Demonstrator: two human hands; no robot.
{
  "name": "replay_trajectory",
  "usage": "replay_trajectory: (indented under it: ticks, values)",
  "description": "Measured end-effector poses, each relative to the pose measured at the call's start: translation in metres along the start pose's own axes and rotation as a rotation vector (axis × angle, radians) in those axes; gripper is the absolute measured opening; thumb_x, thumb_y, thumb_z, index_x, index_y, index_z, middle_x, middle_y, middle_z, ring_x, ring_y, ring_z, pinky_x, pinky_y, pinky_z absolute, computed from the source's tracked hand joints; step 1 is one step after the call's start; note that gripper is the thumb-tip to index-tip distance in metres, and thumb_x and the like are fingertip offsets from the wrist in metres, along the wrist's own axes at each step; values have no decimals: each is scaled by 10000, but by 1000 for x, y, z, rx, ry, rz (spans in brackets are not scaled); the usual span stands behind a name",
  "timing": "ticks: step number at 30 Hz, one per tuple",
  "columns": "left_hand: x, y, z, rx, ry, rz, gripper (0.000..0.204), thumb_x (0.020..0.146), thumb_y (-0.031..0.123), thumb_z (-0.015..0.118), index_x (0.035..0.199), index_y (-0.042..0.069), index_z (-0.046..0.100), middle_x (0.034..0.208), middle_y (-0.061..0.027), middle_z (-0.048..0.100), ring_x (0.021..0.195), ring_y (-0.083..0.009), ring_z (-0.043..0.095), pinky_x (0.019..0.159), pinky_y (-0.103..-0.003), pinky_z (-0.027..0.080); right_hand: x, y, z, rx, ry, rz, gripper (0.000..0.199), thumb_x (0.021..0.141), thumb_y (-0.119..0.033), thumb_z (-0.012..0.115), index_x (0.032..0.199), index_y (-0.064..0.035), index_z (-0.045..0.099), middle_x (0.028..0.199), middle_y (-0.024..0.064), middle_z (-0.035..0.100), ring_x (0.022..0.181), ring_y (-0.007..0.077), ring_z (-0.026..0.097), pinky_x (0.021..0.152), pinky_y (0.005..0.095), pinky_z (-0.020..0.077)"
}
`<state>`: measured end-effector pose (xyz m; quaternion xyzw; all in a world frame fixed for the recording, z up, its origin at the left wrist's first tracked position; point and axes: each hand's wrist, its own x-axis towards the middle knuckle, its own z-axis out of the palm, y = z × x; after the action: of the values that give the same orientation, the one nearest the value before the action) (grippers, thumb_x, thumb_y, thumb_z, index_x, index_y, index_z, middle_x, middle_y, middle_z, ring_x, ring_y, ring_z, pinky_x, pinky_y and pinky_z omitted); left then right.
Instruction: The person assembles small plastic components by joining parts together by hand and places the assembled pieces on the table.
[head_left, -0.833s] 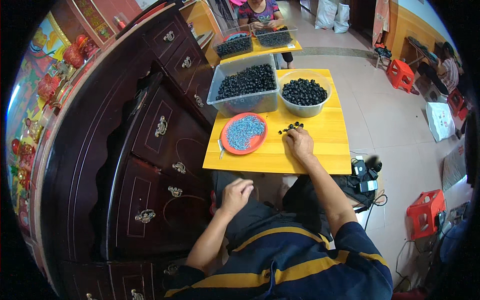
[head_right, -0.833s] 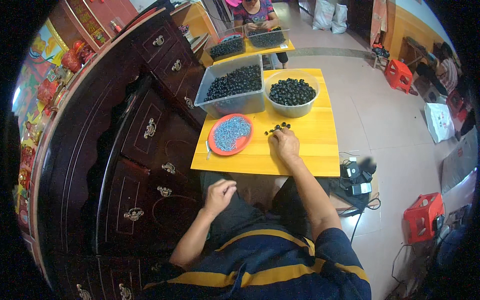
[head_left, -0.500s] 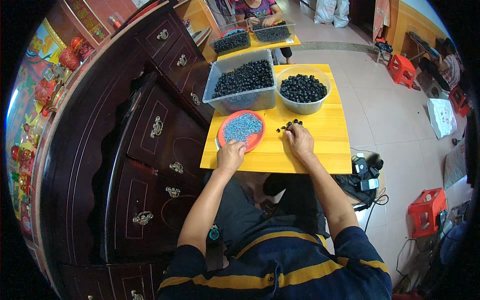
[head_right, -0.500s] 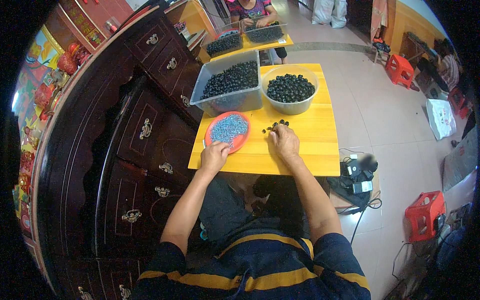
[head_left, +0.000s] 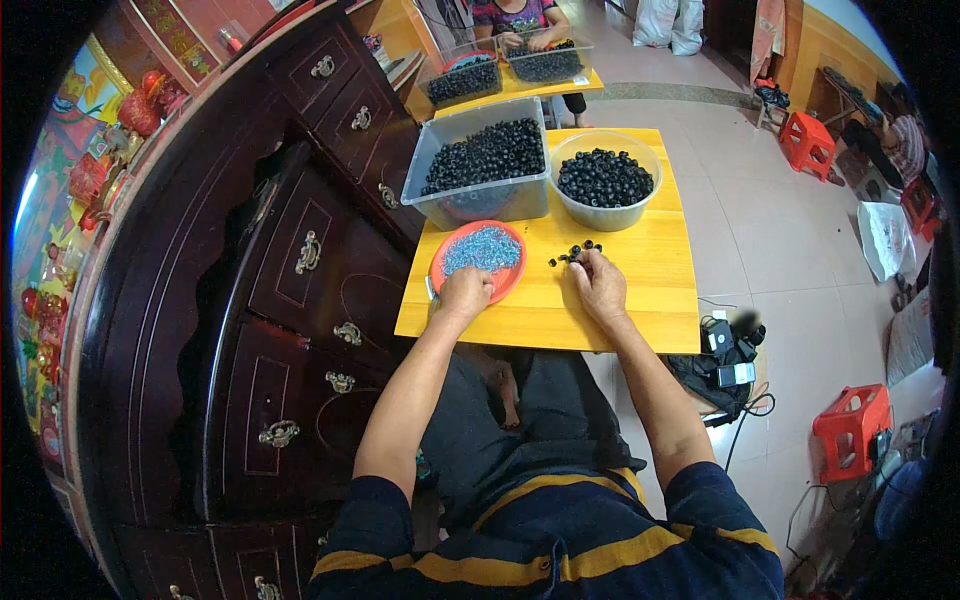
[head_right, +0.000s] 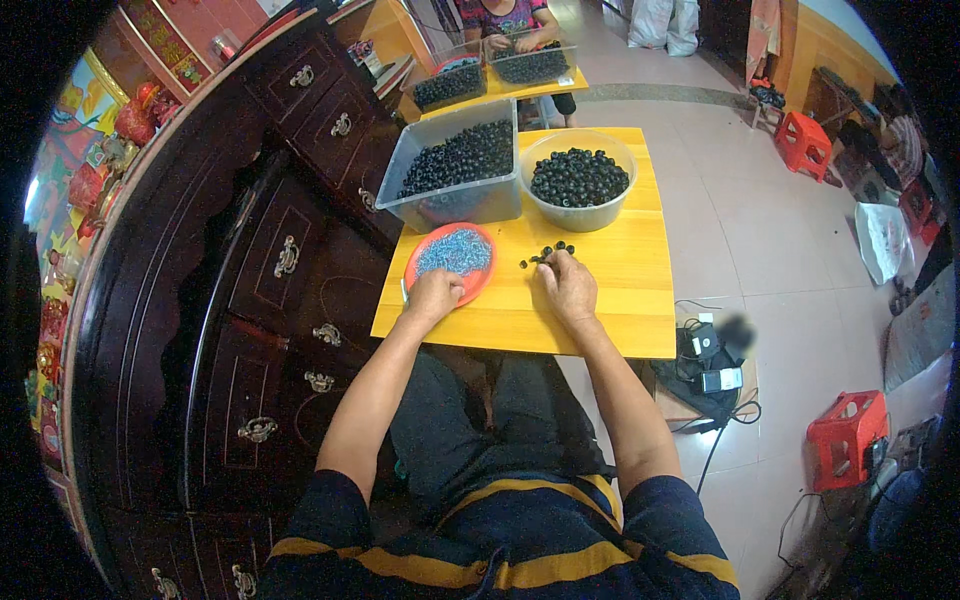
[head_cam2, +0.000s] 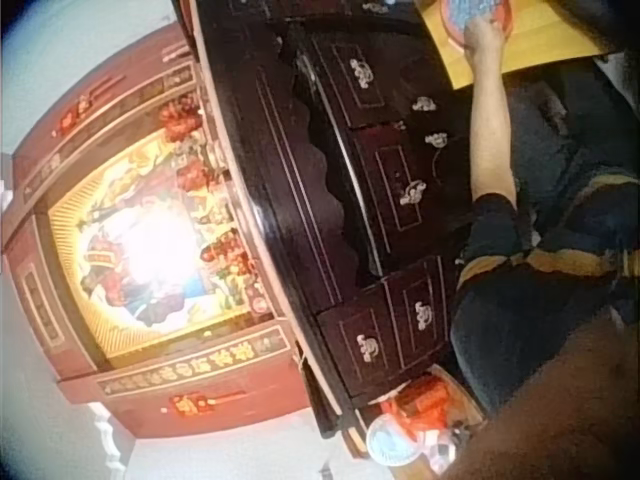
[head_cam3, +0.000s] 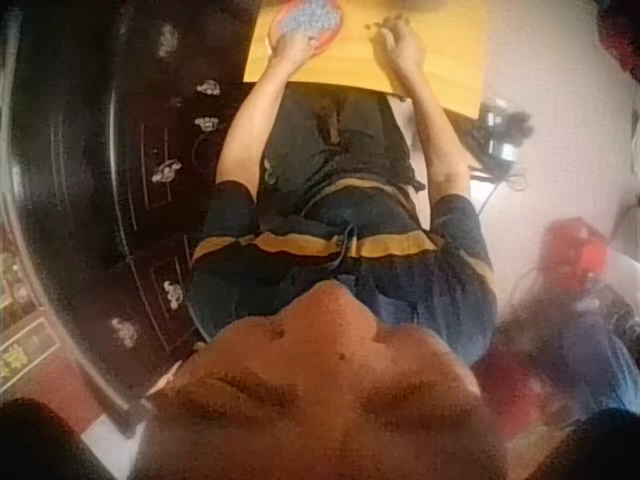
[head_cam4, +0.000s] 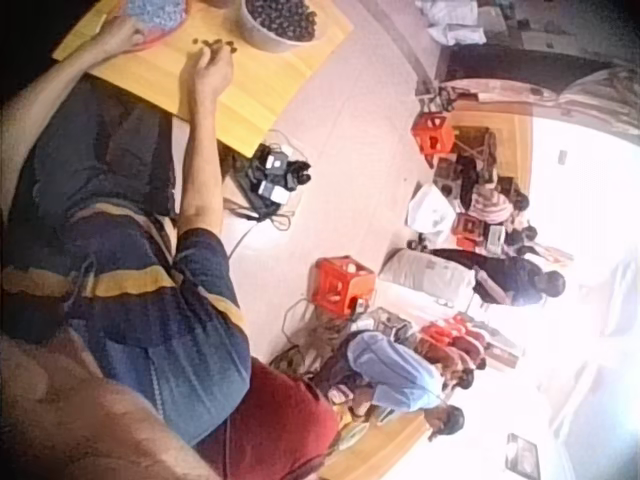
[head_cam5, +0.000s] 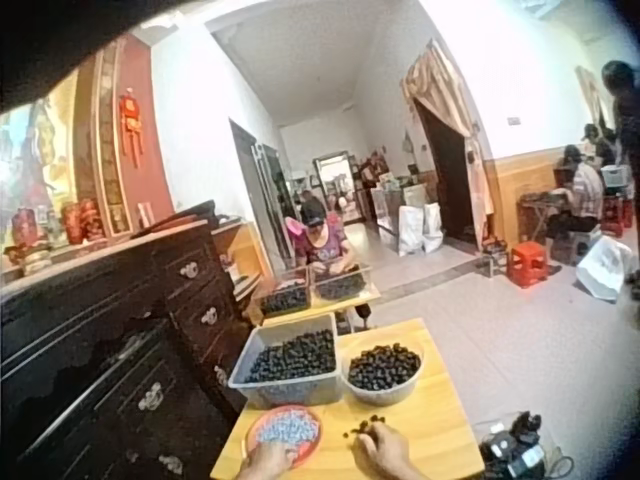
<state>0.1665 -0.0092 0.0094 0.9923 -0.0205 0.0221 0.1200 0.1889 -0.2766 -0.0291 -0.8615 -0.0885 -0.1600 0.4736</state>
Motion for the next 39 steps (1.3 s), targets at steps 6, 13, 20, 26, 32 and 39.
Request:
replay_trajectory:
  ticks: [6,13,20,26,32,39]
  values:
    - [-1,5,2,-91,145,82,155,817,202,696,918,112,772,958,-153,728,940,-340,685,831,-470,539,0,3,-1,19,13,7,179,884,-219,688,949,-60,636,849,142,689,822,337,669,744,438,524]
    - [10,9,6,51,76,172,147,833,219,677,843,90,745,897,-147,696,879,-366,671,773,-494,535,2,2,-5,28,0,13,185,873,-208,693,965,-62,626,829,134,669,807,324,661,733,431,521]
    - [23,11,6,230,11,289,173,853,195,631,832,35,692,888,-181,685,849,-378,684,739,-515,543,-1,6,-3,94,28,17,221,838,-159,709,1025,-67,634,886,124,671,805,294,661,742,402,524]
    - [24,16,-9,292,-15,372,165,802,165,633,860,14,661,889,-198,687,854,-379,690,735,-505,553,0,10,-2,168,85,-5,234,822,-108,710,1043,-68,643,916,103,658,798,257,650,745,372,526]
    - [-4,20,-21,-131,177,384,82,801,57,650,821,22,578,794,-162,658,745,-314,682,649,-445,534,0,9,-3,164,51,-5,190,808,-111,736,978,-57,670,876,92,646,776,231,636,748,349,529]
    - [-44,33,-10,-574,220,169,77,825,12,681,890,13,640,770,-76,684,645,-139,663,612,-281,516,-1,14,-2,354,12,22,223,825,-55,735,1045,-52,694,861,52,670,726,144,627,710,283,524]
